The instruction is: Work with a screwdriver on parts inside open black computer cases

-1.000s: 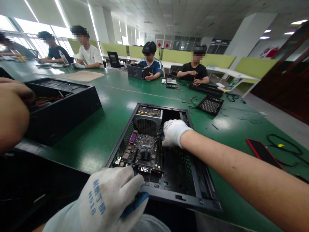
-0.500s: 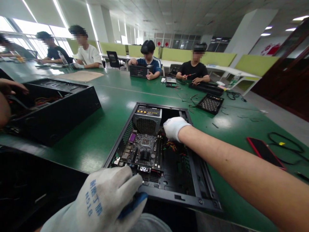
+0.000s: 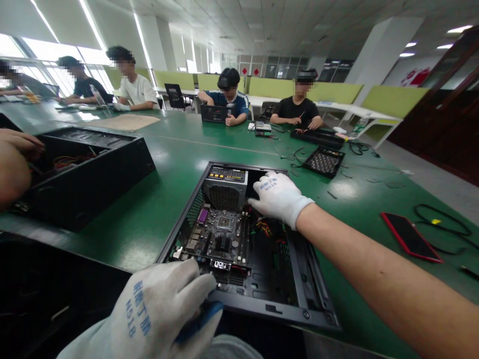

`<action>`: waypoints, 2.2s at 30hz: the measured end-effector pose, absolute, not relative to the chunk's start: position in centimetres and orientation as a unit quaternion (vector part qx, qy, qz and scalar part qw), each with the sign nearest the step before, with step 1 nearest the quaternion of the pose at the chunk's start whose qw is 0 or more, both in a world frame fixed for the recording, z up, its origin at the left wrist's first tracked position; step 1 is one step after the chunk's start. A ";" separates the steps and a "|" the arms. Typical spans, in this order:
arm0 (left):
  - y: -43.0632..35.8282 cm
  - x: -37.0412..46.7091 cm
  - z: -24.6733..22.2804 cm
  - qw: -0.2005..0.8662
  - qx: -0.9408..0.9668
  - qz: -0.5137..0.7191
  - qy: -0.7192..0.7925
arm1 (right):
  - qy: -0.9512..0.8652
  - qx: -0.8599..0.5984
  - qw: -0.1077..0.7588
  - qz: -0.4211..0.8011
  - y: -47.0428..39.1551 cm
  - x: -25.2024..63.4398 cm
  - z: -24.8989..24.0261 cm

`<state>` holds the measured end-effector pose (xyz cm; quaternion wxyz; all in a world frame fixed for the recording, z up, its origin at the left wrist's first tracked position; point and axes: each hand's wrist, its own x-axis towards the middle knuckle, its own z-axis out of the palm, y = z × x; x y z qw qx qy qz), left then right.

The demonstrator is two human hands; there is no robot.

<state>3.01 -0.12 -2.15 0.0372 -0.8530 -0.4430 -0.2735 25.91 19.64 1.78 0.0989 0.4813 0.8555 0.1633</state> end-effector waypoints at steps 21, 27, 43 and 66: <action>14.6 7.6 1.4 -0.017 -0.881 0.071 -0.467 | 0.837 0.509 -0.199 0.019 17.3 30.5 -0.1; 19.5 9.8 -1.7 -0.067 -0.860 0.244 -0.444 | 0.837 0.508 -0.203 0.017 17.8 31.0 -0.4; 20.7 9.5 -4.8 -0.057 -0.828 0.293 -0.475 | 0.846 0.474 -0.243 0.007 17.6 31.4 -1.1; 22.0 9.8 -4.1 -0.029 -0.863 0.287 -0.415 | 0.843 0.473 -0.254 0.004 17.3 31.3 -0.9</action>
